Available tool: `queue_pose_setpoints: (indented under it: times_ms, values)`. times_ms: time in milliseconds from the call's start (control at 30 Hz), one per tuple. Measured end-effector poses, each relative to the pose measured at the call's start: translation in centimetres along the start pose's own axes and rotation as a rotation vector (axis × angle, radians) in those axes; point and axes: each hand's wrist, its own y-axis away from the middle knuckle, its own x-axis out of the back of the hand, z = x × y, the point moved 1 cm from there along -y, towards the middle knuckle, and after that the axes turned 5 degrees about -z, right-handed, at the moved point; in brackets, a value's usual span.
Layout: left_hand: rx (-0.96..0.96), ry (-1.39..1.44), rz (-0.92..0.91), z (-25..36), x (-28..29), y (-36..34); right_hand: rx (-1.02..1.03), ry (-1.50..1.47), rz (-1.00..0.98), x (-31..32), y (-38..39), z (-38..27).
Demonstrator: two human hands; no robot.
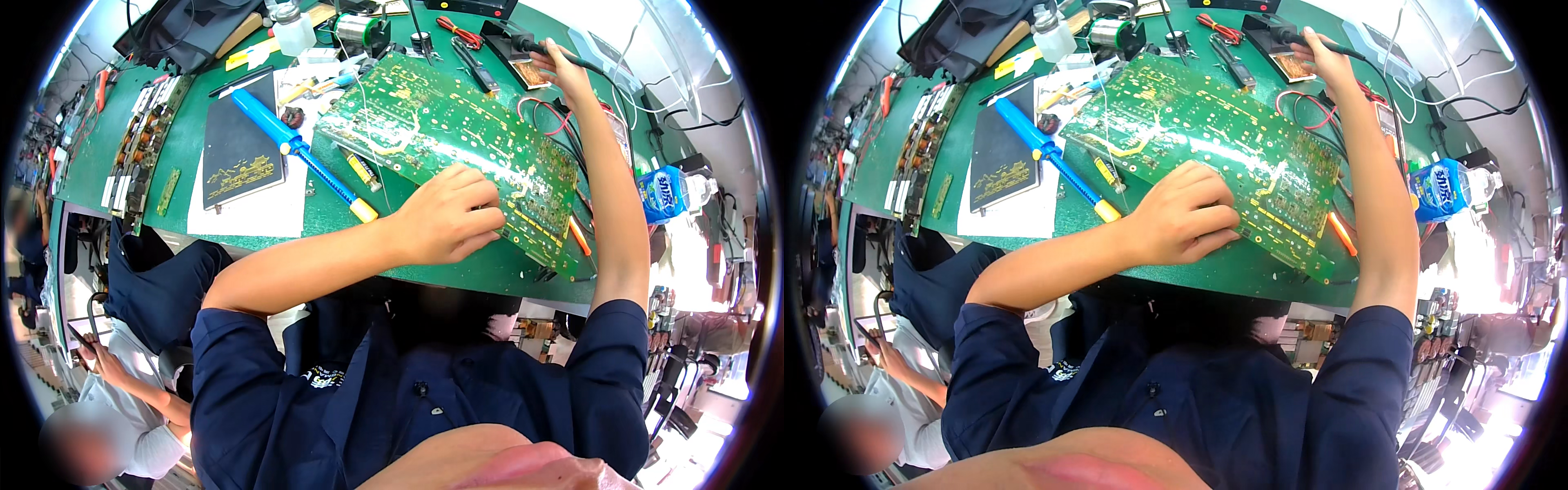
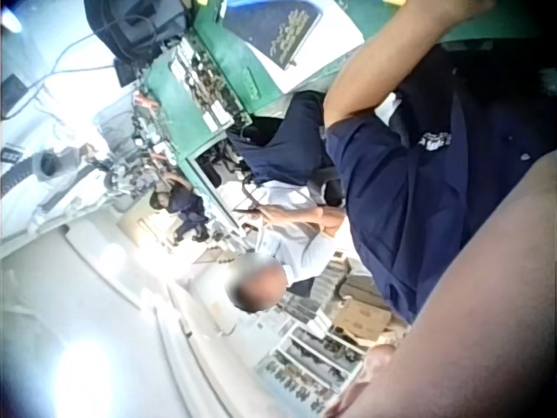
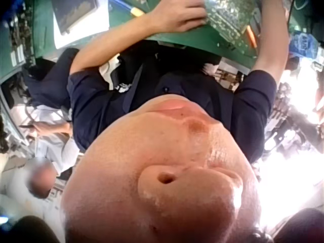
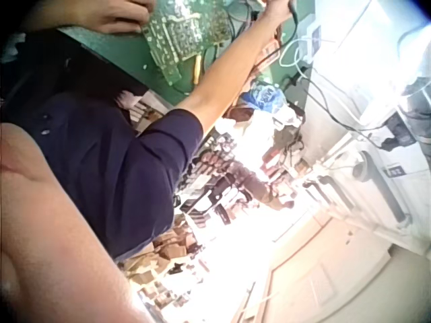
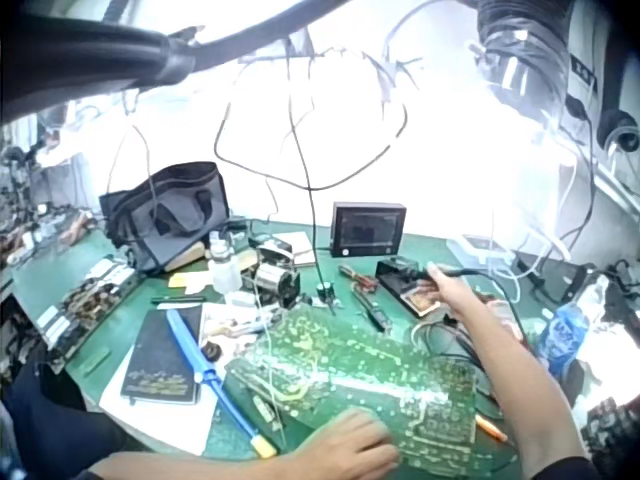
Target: The person uses a soldering iron and solder wire to solder components onto a large green circuit board, and at one point handles a desoldering pump.
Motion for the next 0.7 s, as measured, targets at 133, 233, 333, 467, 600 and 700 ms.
queue_pose_setpoints:
  times_ms: [133,233,333,467,600,700]
  values:
    - [0.007,0.006,0.000,0.0,0.0,-0.1,-0.059,-0.115,-0.043,-0.3,0.5,0.2]
    - [0.012,0.007,0.001,0.1,0.2,-0.2,-0.078,-0.222,-0.100,-0.4,1.6,0.2]
    - [0.010,0.004,0.006,0.1,0.1,-0.3,-0.078,-0.365,-0.108,-0.3,3.1,0.3]
    - [0.010,-0.001,0.008,0.2,0.2,-0.3,-0.038,-0.344,-0.079,0.3,3.7,0.6]
    - [0.010,0.000,0.003,0.1,0.1,-0.4,0.070,-0.291,-0.032,0.9,3.1,0.5]
    - [0.018,0.008,0.002,0.1,0.2,-0.3,0.113,-0.126,-0.021,0.6,2.8,-0.4]
